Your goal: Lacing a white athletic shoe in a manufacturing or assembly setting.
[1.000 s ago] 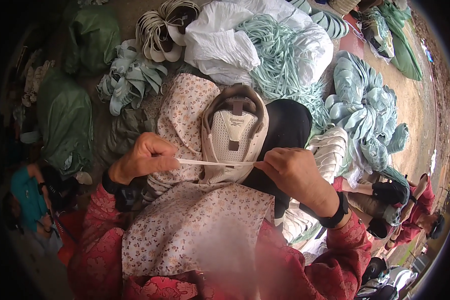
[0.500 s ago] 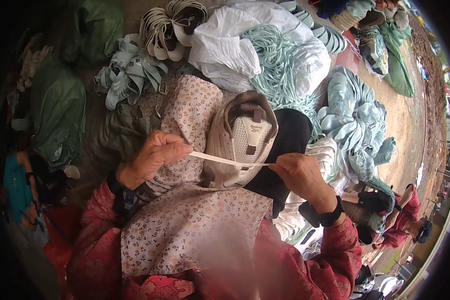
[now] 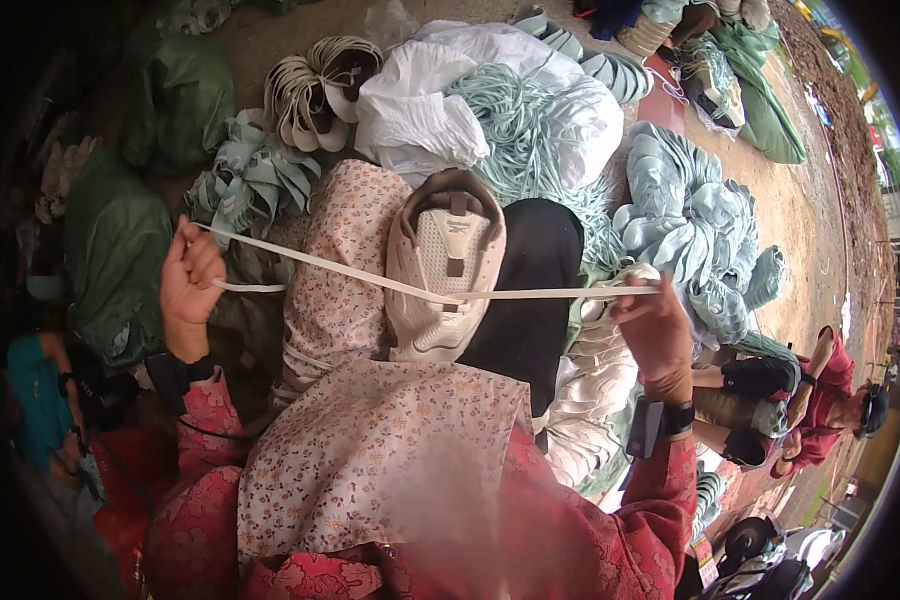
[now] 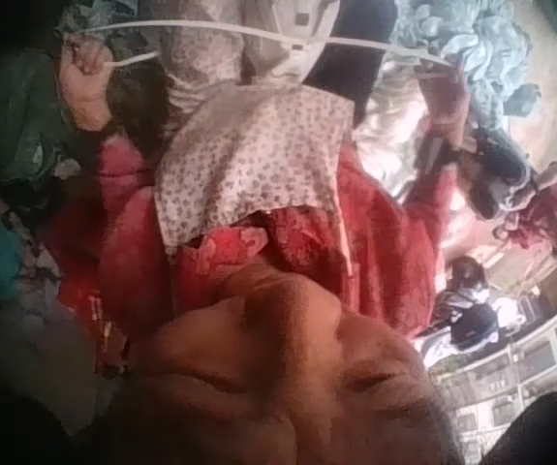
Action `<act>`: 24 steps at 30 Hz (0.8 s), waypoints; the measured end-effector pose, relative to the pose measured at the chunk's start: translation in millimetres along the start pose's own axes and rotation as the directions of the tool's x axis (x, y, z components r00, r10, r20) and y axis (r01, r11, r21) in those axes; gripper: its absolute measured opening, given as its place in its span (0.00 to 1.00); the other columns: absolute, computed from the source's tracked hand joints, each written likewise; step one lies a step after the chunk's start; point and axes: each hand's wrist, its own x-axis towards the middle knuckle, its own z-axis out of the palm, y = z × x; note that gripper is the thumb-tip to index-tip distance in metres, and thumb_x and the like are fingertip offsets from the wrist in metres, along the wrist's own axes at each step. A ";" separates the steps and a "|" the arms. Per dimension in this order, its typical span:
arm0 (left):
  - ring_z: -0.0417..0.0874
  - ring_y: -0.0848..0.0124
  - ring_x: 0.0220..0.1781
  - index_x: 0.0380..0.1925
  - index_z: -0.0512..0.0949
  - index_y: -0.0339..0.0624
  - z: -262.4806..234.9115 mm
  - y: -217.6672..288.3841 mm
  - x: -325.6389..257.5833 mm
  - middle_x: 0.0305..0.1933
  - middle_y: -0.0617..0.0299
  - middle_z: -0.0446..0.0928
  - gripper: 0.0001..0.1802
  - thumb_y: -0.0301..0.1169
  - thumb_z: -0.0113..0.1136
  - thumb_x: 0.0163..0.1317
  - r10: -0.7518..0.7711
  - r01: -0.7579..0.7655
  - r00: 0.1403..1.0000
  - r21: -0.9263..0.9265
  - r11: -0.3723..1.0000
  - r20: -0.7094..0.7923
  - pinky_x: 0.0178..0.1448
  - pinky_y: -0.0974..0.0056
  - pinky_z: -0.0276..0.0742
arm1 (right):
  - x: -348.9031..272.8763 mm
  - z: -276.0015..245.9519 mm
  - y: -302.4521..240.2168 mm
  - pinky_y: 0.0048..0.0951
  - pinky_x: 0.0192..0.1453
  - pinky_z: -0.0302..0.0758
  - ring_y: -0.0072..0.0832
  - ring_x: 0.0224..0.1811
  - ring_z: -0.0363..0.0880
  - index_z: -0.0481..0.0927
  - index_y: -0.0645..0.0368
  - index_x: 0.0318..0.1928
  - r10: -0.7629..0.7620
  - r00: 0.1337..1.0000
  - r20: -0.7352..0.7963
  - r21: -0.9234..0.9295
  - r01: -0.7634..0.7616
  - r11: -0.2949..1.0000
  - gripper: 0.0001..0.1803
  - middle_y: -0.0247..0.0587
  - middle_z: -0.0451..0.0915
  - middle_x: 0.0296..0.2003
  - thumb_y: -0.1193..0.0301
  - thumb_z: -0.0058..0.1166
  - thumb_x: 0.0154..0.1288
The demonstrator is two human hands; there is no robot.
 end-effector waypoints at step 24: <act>0.64 0.79 0.16 0.51 0.79 0.45 -88.4 87.6 -22.2 0.22 0.72 0.67 0.14 0.38 0.52 0.73 0.352 -0.197 0.886 0.442 0.875 -0.302 0.18 0.69 0.65 | -103.3 -420.6 -46.4 0.42 0.61 0.82 0.45 0.57 0.80 0.72 0.72 0.53 -0.419 0.514 -0.749 0.418 0.856 0.303 0.13 0.57 0.78 0.55 0.83 0.48 0.68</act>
